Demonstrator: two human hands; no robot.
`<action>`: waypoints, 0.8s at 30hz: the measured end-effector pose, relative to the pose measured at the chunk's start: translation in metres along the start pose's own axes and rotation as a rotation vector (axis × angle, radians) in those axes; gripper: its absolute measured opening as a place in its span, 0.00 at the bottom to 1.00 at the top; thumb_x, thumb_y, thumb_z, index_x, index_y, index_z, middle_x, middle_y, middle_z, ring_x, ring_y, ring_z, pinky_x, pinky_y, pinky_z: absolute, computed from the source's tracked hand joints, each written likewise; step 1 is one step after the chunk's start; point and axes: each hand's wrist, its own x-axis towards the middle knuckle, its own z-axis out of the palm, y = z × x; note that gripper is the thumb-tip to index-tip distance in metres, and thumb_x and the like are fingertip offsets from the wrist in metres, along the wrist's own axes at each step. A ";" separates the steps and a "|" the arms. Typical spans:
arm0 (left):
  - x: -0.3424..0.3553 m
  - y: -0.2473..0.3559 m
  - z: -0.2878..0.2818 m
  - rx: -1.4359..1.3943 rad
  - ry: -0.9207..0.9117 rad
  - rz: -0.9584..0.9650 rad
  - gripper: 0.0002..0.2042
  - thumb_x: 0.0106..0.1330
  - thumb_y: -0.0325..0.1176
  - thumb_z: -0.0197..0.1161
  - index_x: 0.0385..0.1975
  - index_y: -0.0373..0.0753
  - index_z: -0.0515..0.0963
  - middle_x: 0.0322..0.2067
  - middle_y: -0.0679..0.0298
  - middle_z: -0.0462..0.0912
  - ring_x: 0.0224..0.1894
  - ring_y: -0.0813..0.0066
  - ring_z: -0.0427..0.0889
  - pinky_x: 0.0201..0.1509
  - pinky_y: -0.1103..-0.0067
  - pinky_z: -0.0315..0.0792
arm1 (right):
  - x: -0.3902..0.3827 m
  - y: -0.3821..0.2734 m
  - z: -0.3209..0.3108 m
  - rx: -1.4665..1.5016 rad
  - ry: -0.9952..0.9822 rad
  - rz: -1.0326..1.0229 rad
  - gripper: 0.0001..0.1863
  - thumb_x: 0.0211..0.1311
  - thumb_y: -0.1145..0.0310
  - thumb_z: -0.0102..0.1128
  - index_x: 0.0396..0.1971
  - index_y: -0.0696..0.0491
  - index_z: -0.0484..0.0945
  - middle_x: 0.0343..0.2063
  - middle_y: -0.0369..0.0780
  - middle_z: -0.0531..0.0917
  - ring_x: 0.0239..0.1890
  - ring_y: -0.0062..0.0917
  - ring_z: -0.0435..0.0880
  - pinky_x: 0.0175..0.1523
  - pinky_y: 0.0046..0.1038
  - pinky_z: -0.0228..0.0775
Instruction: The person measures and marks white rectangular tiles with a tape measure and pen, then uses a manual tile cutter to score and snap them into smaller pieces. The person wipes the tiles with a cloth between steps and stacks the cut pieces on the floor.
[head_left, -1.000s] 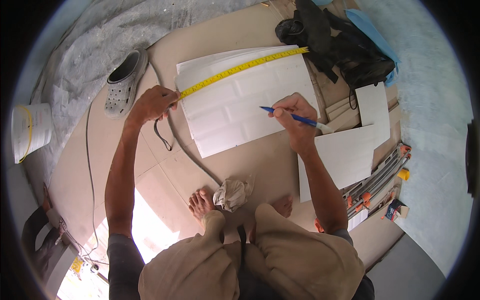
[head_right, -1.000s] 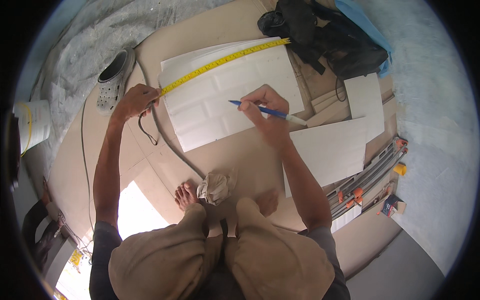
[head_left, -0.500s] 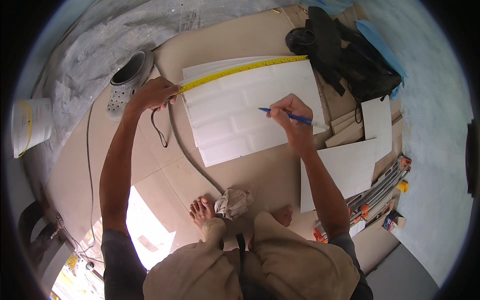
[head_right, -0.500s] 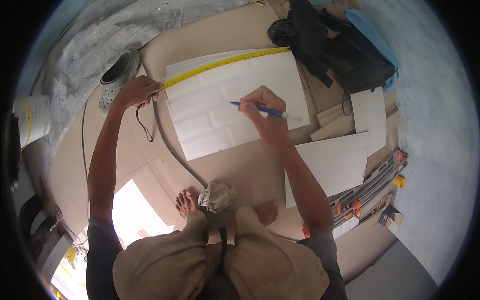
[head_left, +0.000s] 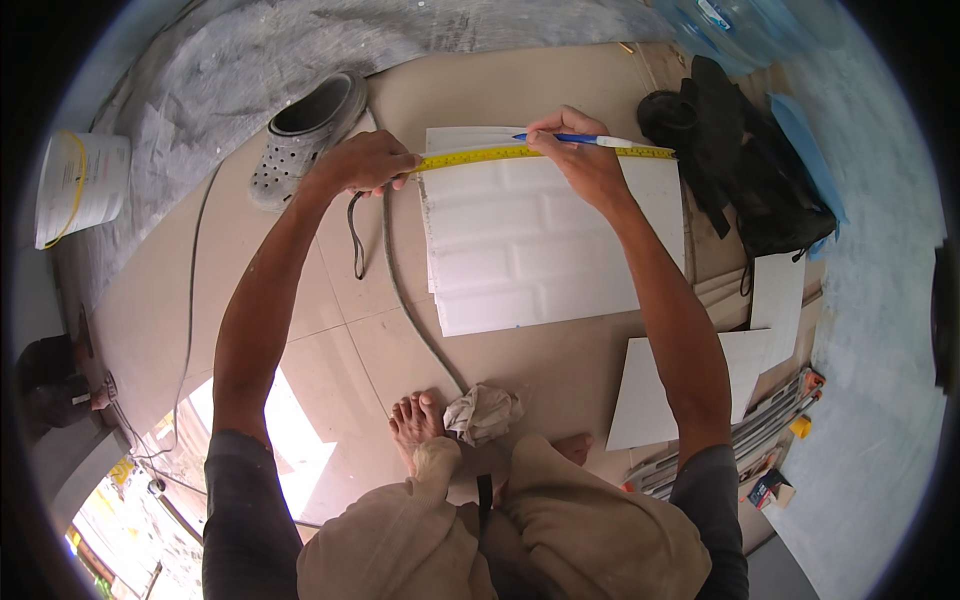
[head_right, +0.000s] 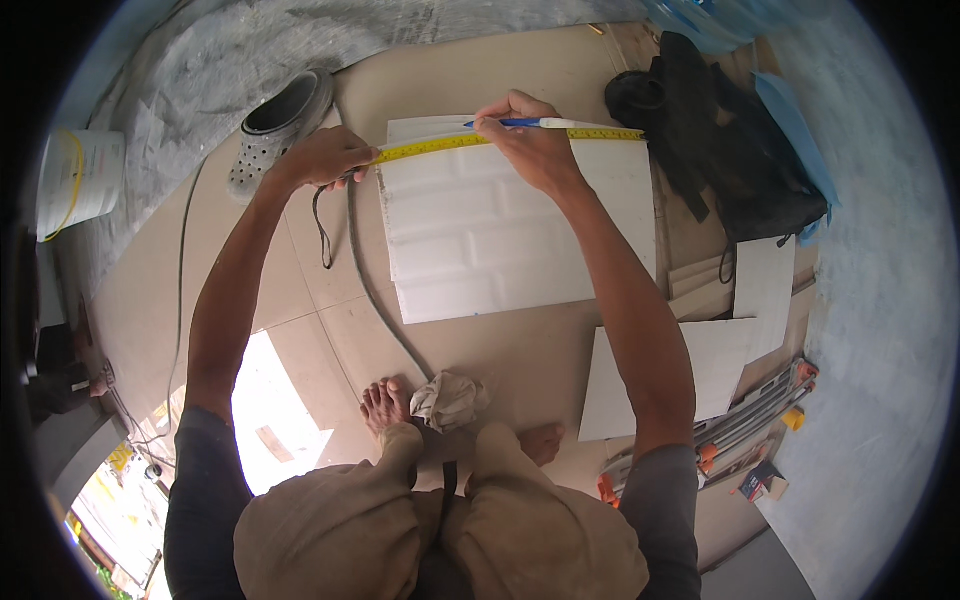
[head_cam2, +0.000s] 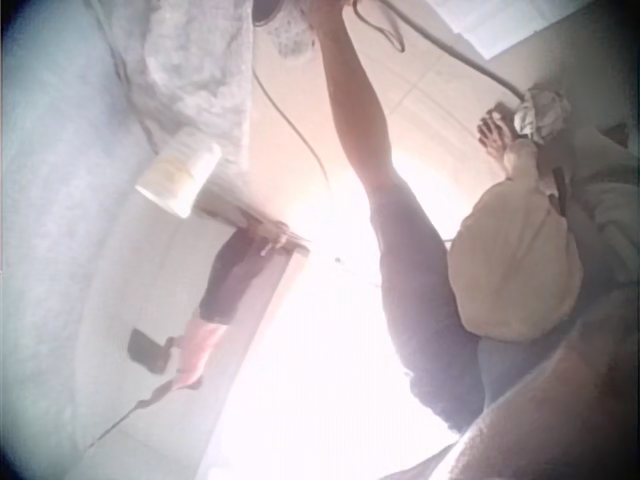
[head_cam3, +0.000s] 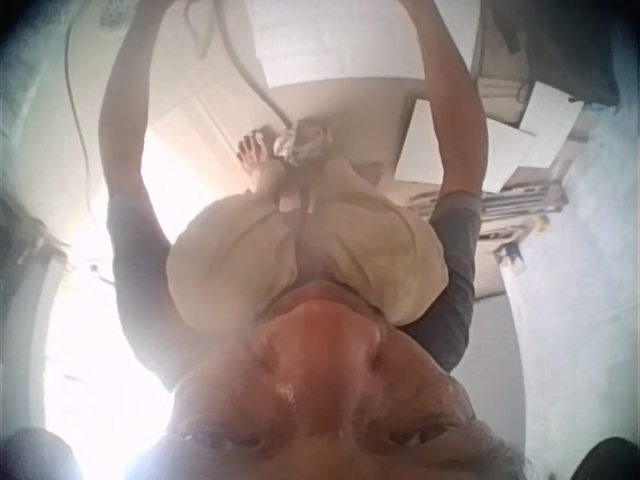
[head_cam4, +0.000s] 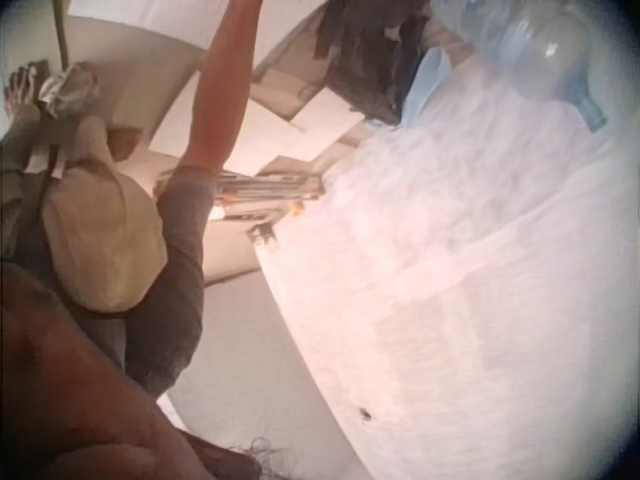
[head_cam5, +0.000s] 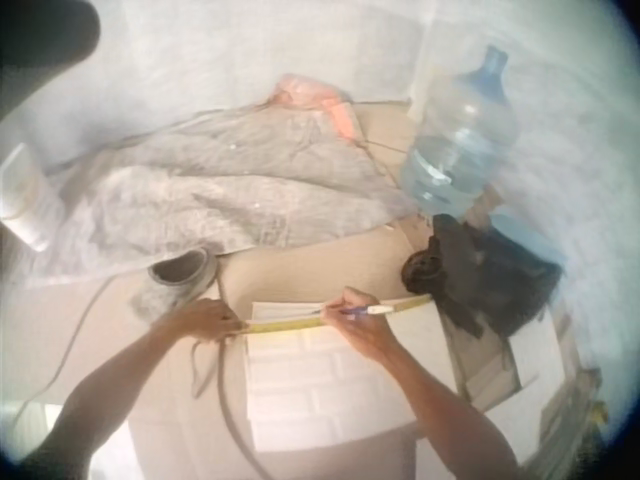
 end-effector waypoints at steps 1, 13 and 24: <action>0.000 0.000 0.000 0.002 0.001 -0.010 0.26 0.75 0.53 0.55 0.24 0.36 0.82 0.15 0.63 0.78 0.15 0.76 0.77 0.19 0.74 0.70 | 0.004 0.000 0.003 -0.037 -0.010 -0.017 0.10 0.66 0.63 0.69 0.37 0.55 0.85 0.30 0.35 0.87 0.33 0.16 0.80 0.40 0.23 0.72; -0.004 0.003 -0.001 -0.014 -0.070 -0.070 0.25 0.77 0.53 0.54 0.25 0.38 0.83 0.16 0.64 0.77 0.15 0.79 0.73 0.19 0.75 0.67 | 0.030 0.011 0.008 -0.196 -0.136 0.000 0.13 0.63 0.59 0.69 0.34 0.55 0.86 0.25 0.34 0.84 0.28 0.16 0.80 0.36 0.24 0.73; -0.007 0.006 0.002 -0.027 -0.070 -0.054 0.26 0.78 0.52 0.54 0.25 0.38 0.83 0.15 0.65 0.76 0.15 0.78 0.73 0.19 0.75 0.67 | 0.029 0.010 0.010 -0.220 -0.146 -0.012 0.11 0.62 0.62 0.69 0.32 0.55 0.85 0.24 0.34 0.84 0.28 0.17 0.80 0.35 0.26 0.73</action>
